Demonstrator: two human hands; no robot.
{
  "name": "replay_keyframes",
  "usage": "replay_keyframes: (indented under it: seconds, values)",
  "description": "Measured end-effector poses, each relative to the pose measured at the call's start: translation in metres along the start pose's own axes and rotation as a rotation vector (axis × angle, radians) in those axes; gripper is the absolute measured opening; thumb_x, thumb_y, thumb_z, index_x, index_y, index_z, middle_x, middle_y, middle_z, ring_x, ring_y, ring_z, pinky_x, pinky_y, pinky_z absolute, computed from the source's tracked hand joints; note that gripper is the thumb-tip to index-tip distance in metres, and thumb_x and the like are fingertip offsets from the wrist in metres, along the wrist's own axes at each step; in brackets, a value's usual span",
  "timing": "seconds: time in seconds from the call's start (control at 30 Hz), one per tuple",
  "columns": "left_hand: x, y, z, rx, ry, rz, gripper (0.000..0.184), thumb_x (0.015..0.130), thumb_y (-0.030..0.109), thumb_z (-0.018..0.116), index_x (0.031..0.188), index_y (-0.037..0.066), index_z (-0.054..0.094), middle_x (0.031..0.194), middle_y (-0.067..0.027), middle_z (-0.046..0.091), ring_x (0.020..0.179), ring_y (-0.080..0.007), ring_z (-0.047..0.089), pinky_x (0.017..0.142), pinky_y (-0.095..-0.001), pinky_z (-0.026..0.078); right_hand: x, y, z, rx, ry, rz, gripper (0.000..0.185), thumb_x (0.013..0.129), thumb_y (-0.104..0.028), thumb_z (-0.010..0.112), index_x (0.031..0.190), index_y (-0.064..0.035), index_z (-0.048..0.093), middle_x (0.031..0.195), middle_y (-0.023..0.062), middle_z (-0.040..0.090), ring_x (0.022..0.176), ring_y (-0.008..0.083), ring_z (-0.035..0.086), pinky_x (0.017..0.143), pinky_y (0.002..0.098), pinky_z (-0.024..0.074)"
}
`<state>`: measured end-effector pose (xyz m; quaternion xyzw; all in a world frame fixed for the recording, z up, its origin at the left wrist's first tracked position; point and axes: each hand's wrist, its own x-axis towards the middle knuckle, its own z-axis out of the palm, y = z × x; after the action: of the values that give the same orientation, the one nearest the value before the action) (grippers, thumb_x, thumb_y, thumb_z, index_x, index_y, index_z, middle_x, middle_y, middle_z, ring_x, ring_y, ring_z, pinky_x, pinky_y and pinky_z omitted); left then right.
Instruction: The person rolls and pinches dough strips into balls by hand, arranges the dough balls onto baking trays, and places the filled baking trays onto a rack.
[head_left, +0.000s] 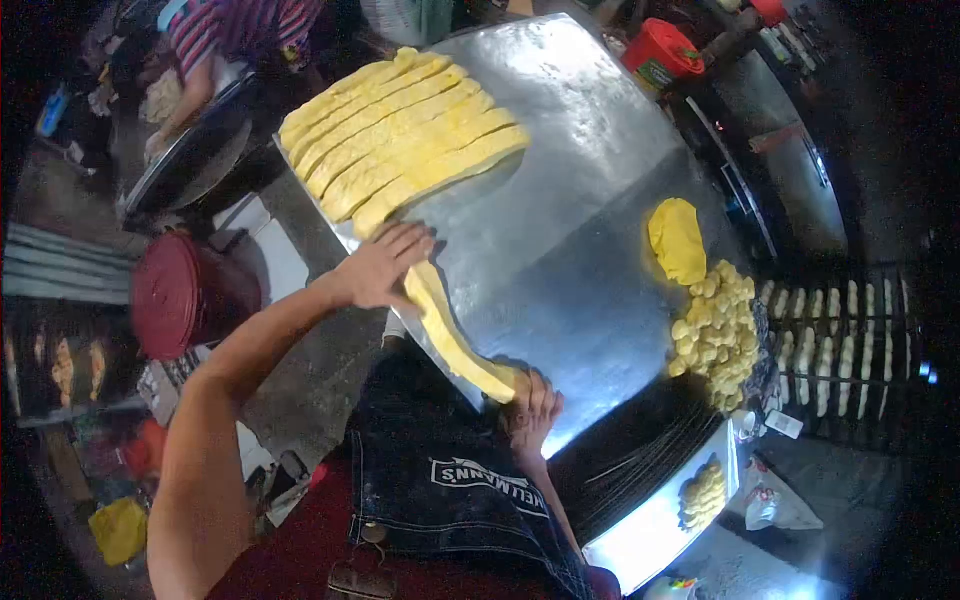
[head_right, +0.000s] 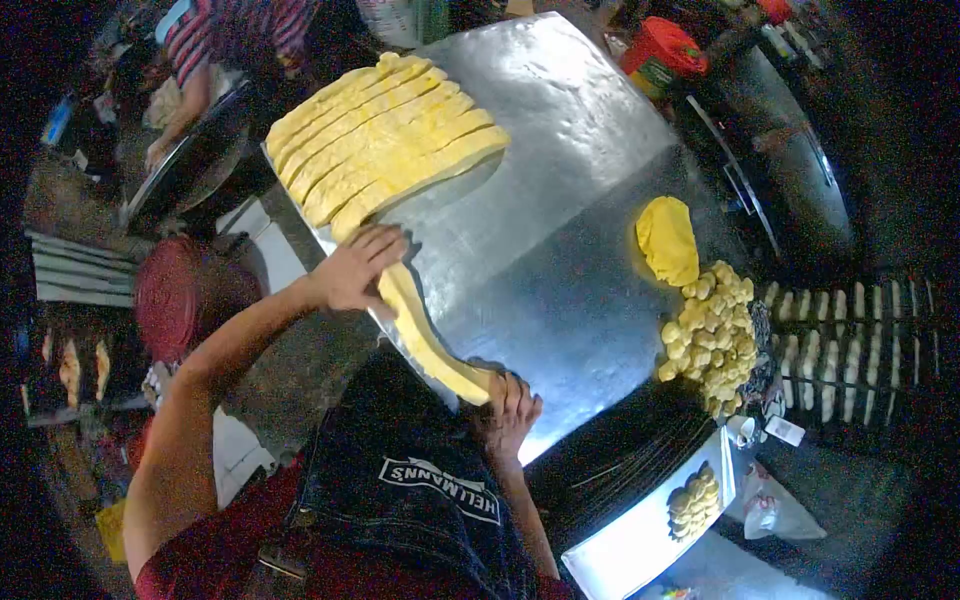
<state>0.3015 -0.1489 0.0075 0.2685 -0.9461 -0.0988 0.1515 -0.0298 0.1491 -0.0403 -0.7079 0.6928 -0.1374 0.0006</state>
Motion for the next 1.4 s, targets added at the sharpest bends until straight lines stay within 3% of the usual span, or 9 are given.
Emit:
replay_keyframes:
  seconds: [0.13,0.27,0.47,0.5,0.57,0.67,0.87,1.0,1.4]
  values:
    - [0.01,-0.018,0.01,0.064,-0.191,-0.041,0.097,0.076,0.065,0.073,0.152,0.014,0.045,0.151,-0.016,0.044,0.133,-0.0395,0.047,0.111,-0.0539,0.037,0.04,0.006,0.006,0.08,-0.116,0.21,0.047,0.093,-0.046,0.068,0.128,-0.015,0.067,0.136,0.0108,0.06,0.125,0.0316,0.054,0.106,0.0521,0.0363]
    - [0.083,0.025,0.005,-0.378,-0.16,-0.411,0.064,0.086,0.068,0.071,0.096,0.005,0.075,0.077,-0.0204,0.07,0.072,-0.0413,0.069,0.068,-0.0491,0.056,0.085,-0.008,-0.043,0.435,-0.048,0.649,0.039,0.09,-0.043,0.079,0.105,-0.0074,0.07,0.083,0.0176,0.076,0.076,0.0375,0.075,0.067,0.0446,0.0576]
    - [0.115,0.076,-0.054,-0.881,-0.404,-0.22,0.051,0.086,0.059,0.078,0.09,0.008,0.08,0.078,-0.0118,0.074,0.078,-0.0268,0.075,0.084,-0.0455,0.056,0.025,0.005,-0.079,0.282,-0.049,1.008,0.049,0.089,-0.053,0.074,0.101,-0.0059,0.069,0.08,0.0142,0.066,0.065,0.0287,0.063,0.064,0.0433,0.0524]
    - [0.121,0.071,-0.045,-0.649,-0.512,-0.151,0.054,0.085,0.059,0.078,0.1,0.007,0.079,0.097,-0.0142,0.073,0.097,-0.029,0.072,0.097,-0.0505,0.048,0.009,0.008,-0.076,0.057,-0.136,0.938,0.052,0.09,-0.055,0.071,0.102,-0.0053,0.068,0.081,0.0137,0.064,0.069,0.0291,0.061,0.069,0.0446,0.0519]
    - [0.124,0.069,-0.022,-0.396,-0.6,-0.058,0.058,0.085,0.058,0.078,0.111,0.006,0.077,0.116,-0.0166,0.072,0.115,-0.0311,0.069,0.111,-0.0555,0.041,-0.018,0.003,-0.058,-0.071,-0.326,1.017,0.084,0.088,-0.073,0.061,0.139,-0.0063,0.056,0.137,0.0198,0.055,0.132,0.0383,0.048,0.111,0.0583,0.0346]
    - [0.096,0.098,0.027,-0.23,-0.282,0.297,0.085,0.089,0.059,0.07,0.151,0.008,0.044,0.164,-0.0217,0.031,0.154,-0.0411,0.027,0.125,-0.0639,0.017,-0.034,-0.009,-0.023,-0.171,-0.157,0.856,0.105,0.087,-0.084,0.049,0.158,-0.0085,0.038,0.162,0.0204,0.036,0.152,0.0414,0.03,0.125,0.0633,0.0119]
    - [0.122,0.23,0.144,-0.184,-0.369,0.319,0.076,0.089,0.055,0.071,0.145,0.006,0.05,0.163,-0.0181,0.034,0.153,-0.0388,0.03,0.122,-0.0627,0.022,0.027,0.098,-0.03,-0.247,0.14,0.794,0.077,0.096,-0.066,0.053,0.147,-0.0076,0.054,0.155,0.0211,0.047,0.149,0.0407,0.036,0.124,0.062,0.0164]
    - [0.164,0.253,0.124,-0.672,-0.322,-0.066,0.066,0.08,0.04,0.087,0.129,0.005,0.061,0.117,-0.0165,0.069,0.112,-0.0384,0.063,0.105,-0.051,0.043,0.016,0.127,-0.032,-0.075,0.281,0.807,0.063,0.098,-0.055,0.058,0.139,-0.0072,0.061,0.153,0.0182,0.05,0.148,0.0393,0.038,0.123,0.0618,0.0195]
    - [0.202,0.24,0.153,0.091,-0.134,0.002,0.062,0.09,0.053,0.068,0.134,0.01,0.058,0.136,-0.0154,0.054,0.127,-0.0375,0.049,0.106,-0.0527,0.033,0.004,0.156,-0.044,0.091,0.34,0.756,0.065,0.094,-0.056,0.058,0.138,-0.008,0.062,0.153,0.0182,0.049,0.148,0.0394,0.037,0.12,0.0596,0.0253]
